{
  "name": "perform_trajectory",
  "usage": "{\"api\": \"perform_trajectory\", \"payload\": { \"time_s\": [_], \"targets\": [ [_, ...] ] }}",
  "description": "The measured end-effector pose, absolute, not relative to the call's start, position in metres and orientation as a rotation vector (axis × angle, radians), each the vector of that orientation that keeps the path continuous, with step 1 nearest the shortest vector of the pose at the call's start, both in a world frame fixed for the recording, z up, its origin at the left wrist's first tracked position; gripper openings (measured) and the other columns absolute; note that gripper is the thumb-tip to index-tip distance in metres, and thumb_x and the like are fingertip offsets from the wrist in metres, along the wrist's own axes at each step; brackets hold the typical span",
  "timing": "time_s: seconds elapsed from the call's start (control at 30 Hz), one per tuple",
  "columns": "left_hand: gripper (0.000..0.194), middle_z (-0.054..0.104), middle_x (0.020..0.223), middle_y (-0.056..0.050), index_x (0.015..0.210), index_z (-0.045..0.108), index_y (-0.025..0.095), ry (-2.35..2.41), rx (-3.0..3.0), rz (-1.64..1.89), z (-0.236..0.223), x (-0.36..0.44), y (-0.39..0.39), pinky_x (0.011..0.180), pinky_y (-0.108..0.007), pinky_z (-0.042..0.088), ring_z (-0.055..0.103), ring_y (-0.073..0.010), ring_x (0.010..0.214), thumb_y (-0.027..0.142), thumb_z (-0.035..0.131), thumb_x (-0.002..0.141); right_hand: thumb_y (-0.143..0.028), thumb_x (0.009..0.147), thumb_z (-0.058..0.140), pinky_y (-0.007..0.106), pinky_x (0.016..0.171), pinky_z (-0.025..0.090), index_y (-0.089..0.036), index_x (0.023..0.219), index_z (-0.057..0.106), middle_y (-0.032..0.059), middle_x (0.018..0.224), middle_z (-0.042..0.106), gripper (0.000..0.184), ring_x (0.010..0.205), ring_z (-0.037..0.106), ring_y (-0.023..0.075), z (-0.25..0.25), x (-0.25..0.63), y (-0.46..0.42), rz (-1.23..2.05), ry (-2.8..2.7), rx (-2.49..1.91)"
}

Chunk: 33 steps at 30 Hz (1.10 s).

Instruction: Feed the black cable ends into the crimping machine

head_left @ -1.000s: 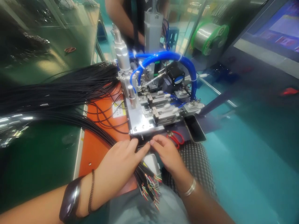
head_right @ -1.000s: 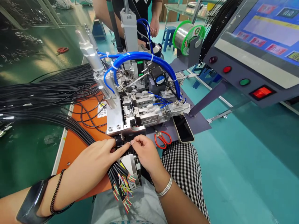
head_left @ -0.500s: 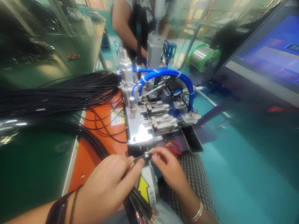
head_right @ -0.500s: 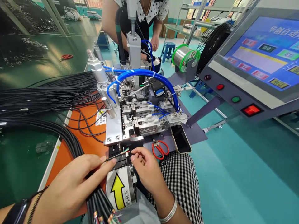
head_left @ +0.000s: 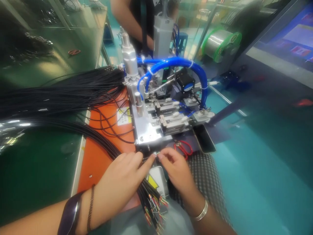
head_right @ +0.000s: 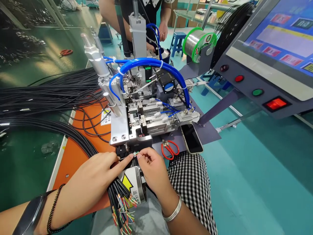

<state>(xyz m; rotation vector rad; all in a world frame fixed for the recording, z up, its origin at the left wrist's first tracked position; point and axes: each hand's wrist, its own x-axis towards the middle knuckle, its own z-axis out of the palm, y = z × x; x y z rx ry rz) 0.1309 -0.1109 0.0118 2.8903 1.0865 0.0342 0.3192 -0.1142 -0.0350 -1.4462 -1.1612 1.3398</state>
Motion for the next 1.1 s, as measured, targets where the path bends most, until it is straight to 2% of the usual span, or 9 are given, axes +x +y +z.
{"api": "perform_trajectory", "payload": {
  "time_s": [0.1,0.33,0.53,0.67,0.83,1.1],
  "targets": [
    [0.071,0.048,0.09,-0.007,0.141,0.03,0.016,1.104,2.882,0.028,0.012,0.1317,-0.1109,0.065,-0.035,0.04,0.046,-0.0215,0.078,0.024,0.056,0.076,-0.029,0.083,0.055,0.023,0.058,0.038,-0.019,0.074,0.058,-0.0021,0.069,0.055,0.014,0.065,0.05,0.0124,-0.0331,0.3178,-0.1133,1.332,-1.175,-1.47],
    [0.06,0.049,0.087,-0.006,0.141,0.032,0.019,1.107,2.905,0.027,0.0114,0.1324,-0.1094,0.066,-0.035,0.04,0.046,-0.0203,0.077,0.016,0.049,0.083,-0.027,0.081,0.055,0.023,0.057,0.038,-0.019,0.073,0.056,-0.0033,0.067,0.052,0.011,0.063,0.048,0.0117,-0.0343,0.3169,-0.1117,1.353,-1.158,-1.464],
    [0.055,0.051,0.092,-0.006,0.139,0.035,0.021,1.119,2.895,0.078,0.011,0.1317,-0.1074,0.068,-0.036,0.042,0.047,-0.0206,0.081,0.011,0.046,0.086,-0.029,0.08,0.057,0.024,0.059,0.04,-0.019,0.077,0.059,-0.0013,0.071,0.057,0.011,0.066,0.052,0.0132,-0.0377,0.3174,-0.1106,1.348,-1.127,-1.447],
    [0.055,0.051,0.091,-0.006,0.139,0.036,0.021,1.115,2.902,0.092,0.0105,0.1313,-0.1067,0.068,-0.035,0.042,0.046,-0.0203,0.08,0.011,0.047,0.086,-0.027,0.082,0.057,0.025,0.062,0.042,-0.019,0.081,0.062,0.0006,0.077,0.06,0.01,0.068,0.054,0.0138,-0.035,0.3192,-0.1103,1.275,-1.2,-1.438],
    [0.052,0.05,0.09,-0.006,0.138,0.038,0.021,1.098,2.894,0.112,0.0109,0.1303,-0.1077,0.067,-0.035,0.041,0.045,-0.0199,0.079,0.01,0.044,0.087,-0.025,0.083,0.055,0.026,0.064,0.042,-0.019,0.079,0.062,-0.0003,0.075,0.059,0.01,0.069,0.054,0.014,-0.0291,0.3195,-0.1101,1.122,-1.342,-1.488],
    [0.053,0.051,0.096,-0.007,0.138,0.036,0.023,1.124,2.881,0.075,0.0098,0.1305,-0.1079,0.069,-0.037,0.043,0.047,-0.0208,0.082,0.01,0.044,0.087,-0.032,0.082,0.059,0.025,0.066,0.043,-0.02,0.081,0.062,0.0003,0.079,0.062,0.013,0.077,0.057,0.0154,-0.0349,0.3251,-0.1065,1.408,-1.148,-1.41]
  ]
}}
